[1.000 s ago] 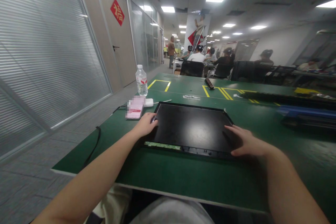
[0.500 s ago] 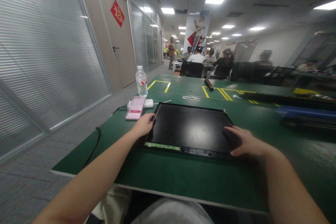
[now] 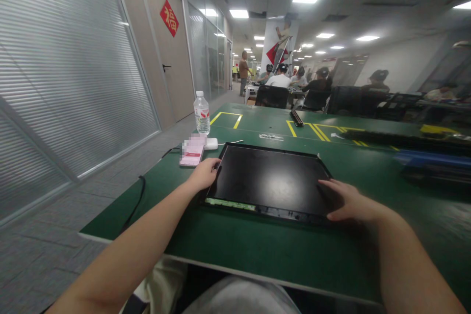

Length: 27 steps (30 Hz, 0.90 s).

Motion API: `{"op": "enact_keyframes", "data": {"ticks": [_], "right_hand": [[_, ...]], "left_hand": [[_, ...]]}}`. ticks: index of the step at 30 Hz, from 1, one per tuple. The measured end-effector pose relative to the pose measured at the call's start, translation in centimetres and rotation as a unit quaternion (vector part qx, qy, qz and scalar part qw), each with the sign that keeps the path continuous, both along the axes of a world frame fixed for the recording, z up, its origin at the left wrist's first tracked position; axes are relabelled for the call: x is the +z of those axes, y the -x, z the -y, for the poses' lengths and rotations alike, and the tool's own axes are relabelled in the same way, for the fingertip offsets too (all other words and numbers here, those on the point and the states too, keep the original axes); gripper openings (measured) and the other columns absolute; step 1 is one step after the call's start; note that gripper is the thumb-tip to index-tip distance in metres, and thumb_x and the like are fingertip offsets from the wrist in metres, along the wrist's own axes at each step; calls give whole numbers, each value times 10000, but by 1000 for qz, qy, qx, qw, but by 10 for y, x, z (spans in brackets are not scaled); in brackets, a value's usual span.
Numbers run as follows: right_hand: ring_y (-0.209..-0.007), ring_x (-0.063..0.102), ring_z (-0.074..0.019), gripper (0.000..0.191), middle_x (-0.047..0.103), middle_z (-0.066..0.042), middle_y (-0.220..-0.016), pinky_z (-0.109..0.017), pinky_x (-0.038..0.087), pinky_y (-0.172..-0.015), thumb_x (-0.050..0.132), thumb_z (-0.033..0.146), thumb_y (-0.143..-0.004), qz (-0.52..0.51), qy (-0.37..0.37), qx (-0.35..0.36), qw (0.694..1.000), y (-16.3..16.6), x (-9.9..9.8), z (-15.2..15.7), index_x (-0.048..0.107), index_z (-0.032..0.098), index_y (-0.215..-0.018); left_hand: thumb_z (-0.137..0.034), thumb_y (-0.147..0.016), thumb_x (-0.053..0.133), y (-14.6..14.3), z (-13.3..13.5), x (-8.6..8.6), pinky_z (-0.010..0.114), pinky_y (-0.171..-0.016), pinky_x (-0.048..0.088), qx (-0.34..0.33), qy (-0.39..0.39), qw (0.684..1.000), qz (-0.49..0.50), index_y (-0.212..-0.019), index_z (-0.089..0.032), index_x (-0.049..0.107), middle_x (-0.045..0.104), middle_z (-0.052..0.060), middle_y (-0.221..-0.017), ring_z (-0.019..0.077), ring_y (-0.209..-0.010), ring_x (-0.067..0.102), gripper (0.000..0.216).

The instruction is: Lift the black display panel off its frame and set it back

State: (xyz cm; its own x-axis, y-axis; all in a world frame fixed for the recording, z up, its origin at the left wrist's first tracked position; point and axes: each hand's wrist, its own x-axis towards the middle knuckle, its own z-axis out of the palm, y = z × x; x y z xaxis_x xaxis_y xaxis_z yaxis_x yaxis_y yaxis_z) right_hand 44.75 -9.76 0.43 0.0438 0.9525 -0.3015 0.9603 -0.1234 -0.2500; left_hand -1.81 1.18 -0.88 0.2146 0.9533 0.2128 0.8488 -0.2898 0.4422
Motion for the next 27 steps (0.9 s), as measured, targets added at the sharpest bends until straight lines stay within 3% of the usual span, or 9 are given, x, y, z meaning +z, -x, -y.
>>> {"op": "enact_keyframes", "data": {"ticks": [11, 16, 23, 27], "right_hand": [[-1493, 141, -445, 1183, 169, -124, -1661, -587, 191, -1176, 807, 464, -489, -12, -32, 7, 999, -3, -2, 1, 341, 296, -1563], [-1495, 145, -434, 1174, 164, -116, -1662, -582, 186, -1180, 814, 438, -485, -17, -40, -7, 999, 0, 0, -1, 352, 308, -1557], [-1494, 156, -432, 1184, 179, -160, -1652, -561, 180, -1190, 821, 414, -483, -19, -46, -14, 999, 0, 1, -2, 353, 259, -1559], [-1506, 125, -415, 1207, 142, -164, -1660, -540, 201, -1196, 835, 428, -502, -32, -31, -9, 999, 7, 6, -1, 319, 229, -1575]], "left_hand": [[-49, -782, 500, 2, -2, -3, 329, -950, 518, -12, 6, 1000, 27, -1217, -160, 685, 712, 108, -1190, 241, -1048, 675, 486], [-41, -776, 497, 4, -4, -5, 318, -908, 530, -6, 24, 998, 52, -1229, -174, 679, 742, 74, -1046, 217, -944, 694, 506], [-27, -787, 488, 1, -2, 0, 306, -831, 534, 0, 42, 998, 38, -1217, -167, 672, 733, 73, -992, 207, -873, 695, 488], [-24, -788, 474, 0, 0, 1, 325, -884, 528, 1, 26, 999, 27, -1187, -174, 679, 730, 78, -1033, 223, -956, 689, 472]]}}
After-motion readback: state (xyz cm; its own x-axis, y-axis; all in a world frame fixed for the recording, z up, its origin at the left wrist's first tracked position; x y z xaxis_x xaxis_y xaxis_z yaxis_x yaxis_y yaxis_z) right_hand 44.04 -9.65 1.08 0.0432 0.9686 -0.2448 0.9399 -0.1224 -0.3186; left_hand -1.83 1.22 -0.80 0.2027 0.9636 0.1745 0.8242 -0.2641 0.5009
